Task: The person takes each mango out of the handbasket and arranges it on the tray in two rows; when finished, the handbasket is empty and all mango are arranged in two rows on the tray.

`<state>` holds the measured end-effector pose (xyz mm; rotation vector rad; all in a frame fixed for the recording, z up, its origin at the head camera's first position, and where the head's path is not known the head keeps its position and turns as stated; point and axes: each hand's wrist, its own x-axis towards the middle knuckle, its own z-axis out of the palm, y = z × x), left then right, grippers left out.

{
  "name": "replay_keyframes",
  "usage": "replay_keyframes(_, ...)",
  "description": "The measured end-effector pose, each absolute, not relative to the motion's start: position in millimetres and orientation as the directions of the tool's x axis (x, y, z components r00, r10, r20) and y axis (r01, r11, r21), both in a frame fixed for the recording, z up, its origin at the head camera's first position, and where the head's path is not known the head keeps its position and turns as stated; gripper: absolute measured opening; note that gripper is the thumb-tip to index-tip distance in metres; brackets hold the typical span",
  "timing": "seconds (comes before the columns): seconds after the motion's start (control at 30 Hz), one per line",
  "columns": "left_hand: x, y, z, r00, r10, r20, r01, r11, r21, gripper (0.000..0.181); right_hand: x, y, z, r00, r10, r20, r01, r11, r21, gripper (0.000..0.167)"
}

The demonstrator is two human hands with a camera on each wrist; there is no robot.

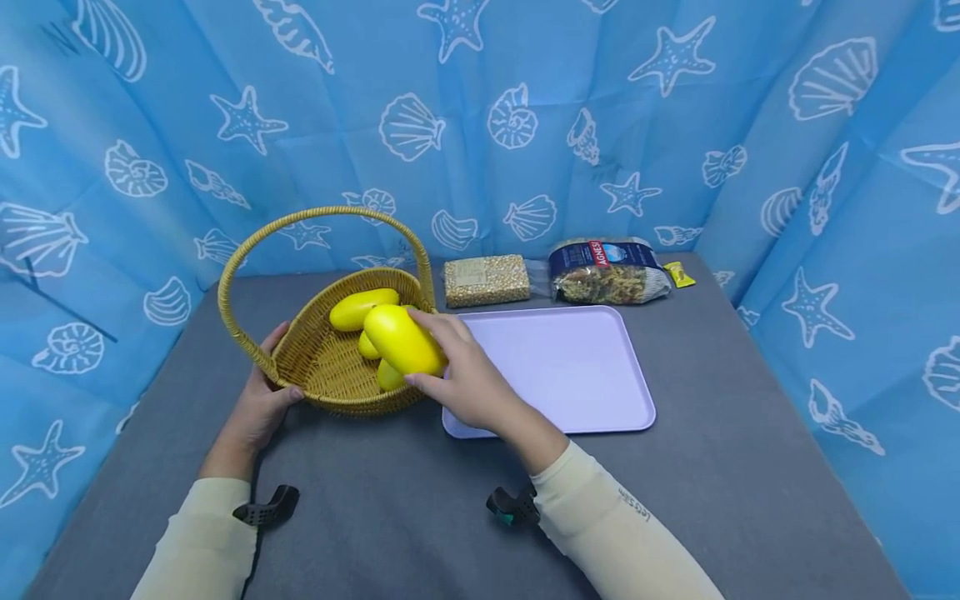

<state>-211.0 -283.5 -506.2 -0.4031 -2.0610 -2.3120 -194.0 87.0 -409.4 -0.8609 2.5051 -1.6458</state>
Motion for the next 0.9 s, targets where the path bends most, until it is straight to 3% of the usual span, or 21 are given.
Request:
replay_keyframes(0.53, -210.2, -281.9, -504.1, -0.97, 0.147, 0.194, 0.175, -0.129, 0.976, 0.104, -220.6, 153.7, -429.6, -0.932, -0.255, 0.256, -0.356, 0.525, -0.773, 0.084)
replay_keyframes(0.9, -211.1, -281.8, -504.2, -0.971, 0.152, 0.185, 0.165, -0.138, 0.977, 0.103, -238.1, 170.1, -455.4, -0.983, -0.145, 0.112, -0.18, 0.645, -0.743, 0.08)
